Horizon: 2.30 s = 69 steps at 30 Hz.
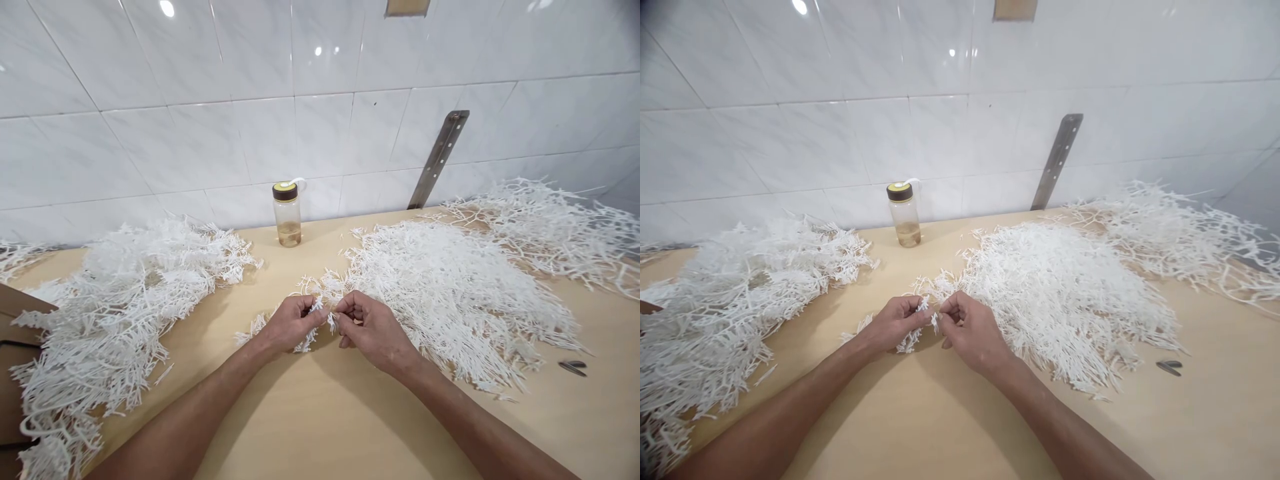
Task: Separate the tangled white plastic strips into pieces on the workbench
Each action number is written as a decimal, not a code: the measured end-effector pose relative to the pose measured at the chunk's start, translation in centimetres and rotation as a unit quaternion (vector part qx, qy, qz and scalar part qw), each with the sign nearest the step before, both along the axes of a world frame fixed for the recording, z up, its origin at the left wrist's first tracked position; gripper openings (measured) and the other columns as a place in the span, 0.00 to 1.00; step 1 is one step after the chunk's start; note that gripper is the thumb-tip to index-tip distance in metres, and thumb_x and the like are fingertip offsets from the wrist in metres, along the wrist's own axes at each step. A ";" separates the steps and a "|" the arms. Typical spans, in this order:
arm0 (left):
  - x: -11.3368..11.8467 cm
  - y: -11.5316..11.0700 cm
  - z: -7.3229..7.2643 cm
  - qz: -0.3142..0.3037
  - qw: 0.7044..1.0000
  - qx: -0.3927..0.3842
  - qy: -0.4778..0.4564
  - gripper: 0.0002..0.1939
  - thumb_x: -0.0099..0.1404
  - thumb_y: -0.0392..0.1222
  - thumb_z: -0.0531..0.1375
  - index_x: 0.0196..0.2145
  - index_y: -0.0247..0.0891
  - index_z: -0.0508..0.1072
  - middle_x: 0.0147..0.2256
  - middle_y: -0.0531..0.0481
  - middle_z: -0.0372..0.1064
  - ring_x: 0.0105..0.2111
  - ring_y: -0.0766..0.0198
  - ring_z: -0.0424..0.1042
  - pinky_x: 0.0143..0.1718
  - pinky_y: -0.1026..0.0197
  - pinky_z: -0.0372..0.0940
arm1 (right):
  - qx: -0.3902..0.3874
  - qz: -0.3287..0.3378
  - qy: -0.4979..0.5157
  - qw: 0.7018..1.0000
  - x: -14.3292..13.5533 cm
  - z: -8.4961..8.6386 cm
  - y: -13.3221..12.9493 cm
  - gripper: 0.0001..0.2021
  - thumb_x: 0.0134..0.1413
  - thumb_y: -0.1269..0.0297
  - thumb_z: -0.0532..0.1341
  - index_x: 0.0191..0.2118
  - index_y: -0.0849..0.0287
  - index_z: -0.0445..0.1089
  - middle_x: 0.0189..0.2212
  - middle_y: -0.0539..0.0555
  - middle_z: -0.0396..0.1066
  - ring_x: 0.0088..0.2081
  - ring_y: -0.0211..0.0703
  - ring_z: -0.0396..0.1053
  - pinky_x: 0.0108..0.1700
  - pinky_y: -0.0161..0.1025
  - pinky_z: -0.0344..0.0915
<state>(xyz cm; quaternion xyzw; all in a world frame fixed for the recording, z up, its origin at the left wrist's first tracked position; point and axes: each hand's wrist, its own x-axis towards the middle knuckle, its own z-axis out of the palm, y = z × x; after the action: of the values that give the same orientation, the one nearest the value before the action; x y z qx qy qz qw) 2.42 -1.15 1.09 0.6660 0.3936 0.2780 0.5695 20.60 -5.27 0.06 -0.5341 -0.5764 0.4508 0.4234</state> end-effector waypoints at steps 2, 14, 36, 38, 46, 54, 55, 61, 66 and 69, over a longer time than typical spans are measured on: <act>0.1 -0.1 0.0 0.016 0.999 0.029 0.037 0.20 0.61 0.57 0.59 0.24 0.37 0.63 0.20 0.58 0.51 0.20 0.71 0.50 0.21 0.66 0.46 | 0.012 -0.002 -0.016 1.000 0.0 -0.1 -0.1 0.05 0.55 0.63 0.59 0.37 0.58 0.68 0.28 0.48 0.69 0.23 0.36 0.71 0.25 0.35 0.73; 0.4 -0.6 -0.2 0.026 0.991 0.092 0.090 0.20 0.62 0.54 0.57 0.22 0.39 0.55 0.21 0.58 0.46 0.23 0.70 0.48 0.23 0.64 0.45 | 0.112 -0.016 -0.191 0.975 -0.5 0.3 -0.3 0.03 0.53 0.70 0.56 0.33 0.56 0.66 0.25 0.47 0.69 0.25 0.37 0.67 0.26 0.34 0.63; 0.8 -0.9 -1.0 0.059 0.990 0.118 0.060 0.12 0.63 0.44 0.55 0.24 0.38 0.59 0.21 0.58 0.50 0.23 0.69 0.52 0.24 0.65 0.48 | 0.122 -0.076 -0.229 0.963 1.8 3.6 -0.4 0.14 0.60 0.53 0.56 0.32 0.57 0.72 0.24 0.51 0.73 0.23 0.40 0.68 0.25 0.35 0.63; 0.9 -1.1 -1.1 0.073 0.981 0.158 0.085 0.12 0.62 0.42 0.55 0.23 0.38 0.58 0.21 0.57 0.51 0.23 0.69 0.52 0.25 0.64 0.48 | 0.051 -0.015 -0.198 0.979 0.7 3.0 -0.6 0.16 0.60 0.50 0.55 0.33 0.57 0.72 0.25 0.52 0.73 0.20 0.38 0.67 0.21 0.34 0.61; 1.1 -1.3 -1.0 0.081 0.966 0.205 0.133 0.12 0.60 0.40 0.55 0.21 0.39 0.56 0.20 0.57 0.52 0.23 0.68 0.53 0.26 0.64 0.49 | 0.010 0.026 -0.162 0.986 0.5 1.2 -0.2 0.09 0.57 0.59 0.58 0.33 0.56 0.74 0.24 0.48 0.72 0.15 0.34 0.63 0.20 0.34 0.61; 1.1 -1.4 -0.6 0.067 0.970 0.183 0.142 0.13 0.61 0.42 0.55 0.21 0.39 0.58 0.20 0.57 0.52 0.23 0.68 0.53 0.26 0.63 0.49 | 0.118 0.011 -0.287 0.951 0.2 0.9 -0.3 0.07 0.56 0.70 0.56 0.34 0.57 0.72 0.26 0.50 0.73 0.28 0.41 0.69 0.32 0.36 0.61; 1.1 -1.4 -0.6 0.071 0.969 0.188 0.146 0.13 0.61 0.42 0.55 0.21 0.39 0.58 0.20 0.57 0.52 0.23 0.67 0.53 0.26 0.63 0.48 | 0.123 0.014 -0.299 0.946 0.1 0.8 -0.3 0.07 0.56 0.70 0.56 0.34 0.58 0.72 0.28 0.51 0.74 0.29 0.41 0.69 0.33 0.37 0.60; 1.2 -1.5 -0.7 0.080 0.952 0.219 0.200 0.15 0.62 0.43 0.54 0.21 0.40 0.54 0.19 0.57 0.51 0.22 0.67 0.51 0.25 0.62 0.44 | 0.107 0.004 -0.349 0.931 -0.6 0.6 -0.5 0.07 0.56 0.72 0.54 0.29 0.58 0.64 0.28 0.51 0.70 0.29 0.41 0.65 0.32 0.37 0.56; 1.3 -1.6 -0.9 0.090 0.957 0.204 0.187 0.16 0.62 0.44 0.54 0.20 0.40 0.52 0.18 0.57 0.50 0.21 0.67 0.50 0.24 0.62 0.43 | 0.086 -0.016 -0.361 0.928 -1.2 0.8 -0.7 0.06 0.57 0.72 0.52 0.29 0.56 0.59 0.27 0.51 0.67 0.28 0.41 0.62 0.30 0.36 0.54; 1.3 -1.6 -0.8 0.088 0.970 0.178 0.139 0.16 0.62 0.46 0.54 0.21 0.40 0.54 0.19 0.57 0.50 0.21 0.68 0.51 0.23 0.63 0.45 | 0.090 -0.029 -0.354 0.930 -1.3 1.1 -0.7 0.06 0.56 0.72 0.53 0.29 0.56 0.58 0.26 0.51 0.66 0.27 0.40 0.62 0.29 0.36 0.53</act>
<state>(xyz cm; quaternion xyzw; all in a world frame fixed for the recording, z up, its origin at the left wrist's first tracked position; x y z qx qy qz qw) 3.72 -2.76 0.24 0.7512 0.4706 0.2974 0.3546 19.35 -5.98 1.12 -0.6352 -0.7113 0.1665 0.2506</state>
